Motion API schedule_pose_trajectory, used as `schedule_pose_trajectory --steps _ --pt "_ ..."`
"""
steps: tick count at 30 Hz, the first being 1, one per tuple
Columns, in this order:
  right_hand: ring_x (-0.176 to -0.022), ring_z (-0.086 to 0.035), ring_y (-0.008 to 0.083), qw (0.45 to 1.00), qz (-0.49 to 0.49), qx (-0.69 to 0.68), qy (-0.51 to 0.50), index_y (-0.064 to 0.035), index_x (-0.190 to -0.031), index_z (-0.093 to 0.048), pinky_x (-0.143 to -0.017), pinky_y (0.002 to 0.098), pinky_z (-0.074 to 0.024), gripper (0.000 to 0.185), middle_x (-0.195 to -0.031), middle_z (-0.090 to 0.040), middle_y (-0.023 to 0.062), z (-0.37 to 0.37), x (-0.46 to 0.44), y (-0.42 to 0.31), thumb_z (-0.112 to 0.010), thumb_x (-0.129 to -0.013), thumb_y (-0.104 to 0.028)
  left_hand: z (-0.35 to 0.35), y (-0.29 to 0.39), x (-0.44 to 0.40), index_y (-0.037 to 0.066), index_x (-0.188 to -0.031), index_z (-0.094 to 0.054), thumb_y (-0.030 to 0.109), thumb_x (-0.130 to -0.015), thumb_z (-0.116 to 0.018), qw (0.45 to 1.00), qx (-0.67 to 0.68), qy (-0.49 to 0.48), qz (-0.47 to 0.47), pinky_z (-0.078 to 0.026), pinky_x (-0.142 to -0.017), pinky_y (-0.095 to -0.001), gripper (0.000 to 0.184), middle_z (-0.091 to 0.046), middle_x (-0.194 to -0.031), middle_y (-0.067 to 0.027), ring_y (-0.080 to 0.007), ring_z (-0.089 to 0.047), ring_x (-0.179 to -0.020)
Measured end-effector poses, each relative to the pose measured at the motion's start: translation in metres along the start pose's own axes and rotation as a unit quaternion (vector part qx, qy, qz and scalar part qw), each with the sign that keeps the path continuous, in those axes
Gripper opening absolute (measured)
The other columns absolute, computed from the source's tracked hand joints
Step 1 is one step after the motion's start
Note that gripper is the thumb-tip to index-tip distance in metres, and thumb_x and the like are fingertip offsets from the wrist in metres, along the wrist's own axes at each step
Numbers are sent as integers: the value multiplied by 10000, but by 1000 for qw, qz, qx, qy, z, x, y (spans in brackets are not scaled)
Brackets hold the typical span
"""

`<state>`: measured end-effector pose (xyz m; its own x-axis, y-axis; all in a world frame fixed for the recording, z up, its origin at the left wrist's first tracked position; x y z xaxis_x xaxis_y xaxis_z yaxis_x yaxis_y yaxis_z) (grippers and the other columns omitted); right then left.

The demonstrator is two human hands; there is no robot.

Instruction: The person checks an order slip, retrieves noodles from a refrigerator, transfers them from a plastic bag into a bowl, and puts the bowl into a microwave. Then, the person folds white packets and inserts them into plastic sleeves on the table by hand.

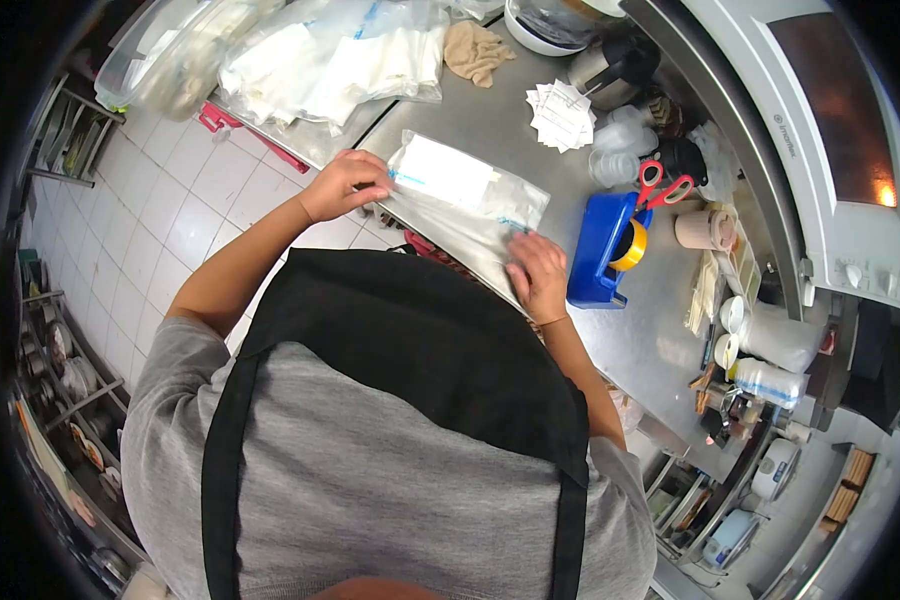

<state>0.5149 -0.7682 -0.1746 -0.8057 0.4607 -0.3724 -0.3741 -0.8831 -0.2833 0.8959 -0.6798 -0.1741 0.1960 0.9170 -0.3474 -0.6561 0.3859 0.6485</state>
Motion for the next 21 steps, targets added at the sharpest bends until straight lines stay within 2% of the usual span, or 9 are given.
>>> schedule_pose_trajectory --steps 2,3,6,7,10,11,13,17,21 --pt "-1157 -496 298 992 -79 -64 71 -101 -1015 -654 -958 423 -358 341 -1209 -562 107 20 -27 -40 -739 -729 -265 -3 -2 -4 107 -865 -662 220 -828 -649 998 34 36 44 -428 -811 -343 120 -654 -865 -20 -193 -586 -893" --pt "-1066 -552 279 988 -96 -64 105 -91 -956 -663 -939 404 -370 250 -1080 -629 94 18 -32 -45 -723 -752 -223 -3 -4 -7 104 -869 -660 228 -839 -639 995 61 50 64 -440 -775 -335 130 -652 -829 -36 -195 -592 -843" --pt "-974 -586 286 986 -134 -89 52 -72 -905 -656 -883 382 -415 211 -976 -656 102 3 -25 -16 -722 -761 -212 -7 -7 -18 92 -874 -648 227 -854 -621 985 85 96 118 -460 -671 -317 139 -635 -717 -54 -192 -599 -731" --pt "-858 -616 221 966 -229 -97 69 -56 -869 -642 -779 311 -455 165 -897 -670 83 -3 -22 -8 -683 -818 -207 -8 -6 -21 87 -875 -643 223 -857 -617 981 83 112 136 -464 -637 -311 139 -628 -678 -55 -190 -599 -699" --pt "-763 -602 123 872 -384 -297 55 -47 -889 -634 -702 235 -449 162 -826 -671 55 -9 -30 7 -633 -874 -208 -9 2 -31 99 -865 -622 251 -871 -598 957 113 106 246 -435 -705 -332 154 -611 -615 -34 -177 -588 -659" --pt "-723 -572 60 862 -373 -335 70 -34 -905 -625 -690 195 -426 170 -776 -666 33 -13 -31 10 -599 -900 -203 -9 4 -35 88 -865 -616 238 -873 -598 958 87 110 252 -439 -687 -323 151 -615 -617 -32 -162 -580 -620" --pt "-720 -578 74 828 -390 -394 86 -28 -919 -617 -702 206 -434 170 -775 -661 36 -8 -39 4 -603 -896 -196 -10 7 -42 68 -865 -602 214 -878 -596 957 37 118 264 -445 -651 -305 147 -622 -619 -28 -134 -563 -542" --pt "-733 -582 89 806 -421 -399 115 -22 -925 -600 -717 223 -441 172 -786 -651 31 -17 -42 6 -599 -896 -191 -19 5 -49 121 -872 -593 287 -893 -568 955 -77 129 257 -384 -739 -349 169 -608 -602 -23 -178 -585 -609" --pt "-718 -575 111 801 -377 -439 156 -27 -889 -603 -731 254 -444 175 -795 -639 43 -13 -48 -1 -567 -909 -197 -28 4 -52 146 -859 -592 322 -881 -564 941 -151 156 258 -337 -761 -402 180 -630 -681 -29 -235 -602 -715"
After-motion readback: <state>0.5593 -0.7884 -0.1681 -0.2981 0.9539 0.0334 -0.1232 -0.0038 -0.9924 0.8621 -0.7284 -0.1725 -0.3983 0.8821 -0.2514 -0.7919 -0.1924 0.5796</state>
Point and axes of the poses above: each hand's wrist, its own x-axis away from the middle knuckle, its own z-axis out of the back of the hand, y = z × x, the point moved 1 cm from there along -x, towards the middle knuckle
